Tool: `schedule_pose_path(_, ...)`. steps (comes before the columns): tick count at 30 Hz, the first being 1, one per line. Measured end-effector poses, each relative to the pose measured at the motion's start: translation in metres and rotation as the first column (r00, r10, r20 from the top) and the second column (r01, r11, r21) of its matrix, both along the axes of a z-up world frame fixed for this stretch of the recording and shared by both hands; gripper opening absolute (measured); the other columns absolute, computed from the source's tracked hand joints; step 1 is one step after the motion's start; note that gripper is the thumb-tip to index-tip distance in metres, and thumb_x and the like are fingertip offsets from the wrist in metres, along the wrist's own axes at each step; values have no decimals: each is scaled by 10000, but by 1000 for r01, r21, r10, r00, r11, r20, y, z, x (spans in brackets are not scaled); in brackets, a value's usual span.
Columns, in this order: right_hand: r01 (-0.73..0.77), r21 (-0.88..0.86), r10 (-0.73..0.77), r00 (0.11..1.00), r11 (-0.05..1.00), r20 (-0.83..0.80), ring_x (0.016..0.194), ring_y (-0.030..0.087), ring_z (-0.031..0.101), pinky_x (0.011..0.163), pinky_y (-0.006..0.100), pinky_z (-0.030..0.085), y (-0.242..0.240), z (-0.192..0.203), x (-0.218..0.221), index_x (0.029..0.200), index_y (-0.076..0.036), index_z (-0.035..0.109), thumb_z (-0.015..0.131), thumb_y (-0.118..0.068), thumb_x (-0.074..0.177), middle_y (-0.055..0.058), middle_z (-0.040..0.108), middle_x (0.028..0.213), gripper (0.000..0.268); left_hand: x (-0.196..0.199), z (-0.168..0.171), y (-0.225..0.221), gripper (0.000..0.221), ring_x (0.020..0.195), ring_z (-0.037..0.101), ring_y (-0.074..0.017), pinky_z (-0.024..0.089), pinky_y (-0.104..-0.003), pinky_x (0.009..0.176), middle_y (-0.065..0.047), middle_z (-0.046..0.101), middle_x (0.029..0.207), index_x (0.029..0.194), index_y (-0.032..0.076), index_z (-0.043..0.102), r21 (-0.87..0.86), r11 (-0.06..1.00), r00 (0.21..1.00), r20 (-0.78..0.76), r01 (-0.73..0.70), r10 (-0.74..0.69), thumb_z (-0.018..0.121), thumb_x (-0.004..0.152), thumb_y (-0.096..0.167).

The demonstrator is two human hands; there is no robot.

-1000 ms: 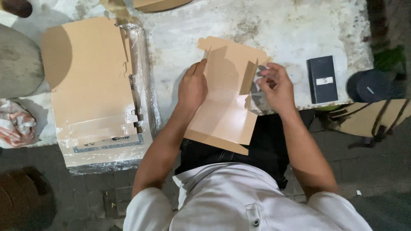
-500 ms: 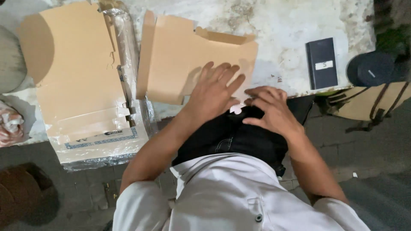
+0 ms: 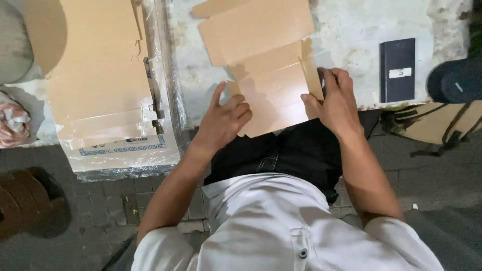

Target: The person assembles flat cardboard boxes by hand on a workbench. They fold the side flaps, interlock the tabs, and form the box shape, then place the completed box on a stack of finished boxes.

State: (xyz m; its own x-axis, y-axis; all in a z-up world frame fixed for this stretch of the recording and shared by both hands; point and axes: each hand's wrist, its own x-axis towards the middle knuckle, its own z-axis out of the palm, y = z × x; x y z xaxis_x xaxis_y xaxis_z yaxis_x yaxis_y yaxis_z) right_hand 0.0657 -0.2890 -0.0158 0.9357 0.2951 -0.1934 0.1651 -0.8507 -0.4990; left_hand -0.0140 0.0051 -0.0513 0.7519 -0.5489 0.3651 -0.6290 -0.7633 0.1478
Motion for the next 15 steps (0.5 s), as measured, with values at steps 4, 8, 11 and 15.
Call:
schedule_pose_path(4, 21, 11, -21, 1000, 1000, -6, 1237, 404, 488, 954, 464, 480, -2, 6, -27, 1385, 71, 514, 736, -382, 938, 212, 473, 1282, 675, 20, 9, 7, 182, 1197, 523, -198, 192, -608, 1153, -32, 601, 945, 938, 82, 624, -32, 997, 997, 43, -63, 65, 525, 1069, 159)
schedule_pose_path(8, 101, 4, -101, 995, 995, 8, 1075, 408, 607, 821, 479, 550, -5, 16, -46, 1357, 34, 567, 786, -333, 901, 188, 503, 1217, 624, 18, 0, 12, 308, 1258, 518, -227, 342, -439, 1032, -53, 572, 1293, 1319, 134, 575, -217, 906, 928, 4, -362, 372, 553, 1017, 80)
schedule_pose_path(11, 162, 16, -162, 987, 987, 3, 976, 390, 645, 747, 479, 557, -3, 24, -64, 1355, 38, 569, 804, -308, 896, 189, 528, 1123, 621, -8, 3, 8, 382, 1105, 586, -251, 478, -346, 846, -65, 567, 1175, 1330, 105, 556, -328, 743, 812, -203, -584, 548, 647, 959, 121)
schedule_pose_path(15, 266, 143, -234, 949, 953, -210, 850, 420, 662, 659, 490, 546, 9, 32, -75, 1410, 39, 454, 769, -244, 899, 248, 650, 962, 664, -40, -2, -11, 579, 1126, 508, -322, 396, -438, 814, -120, 521, 1232, 1329, 58, 579, -193, 707, 731, -247, -680, 636, 669, 943, 480)
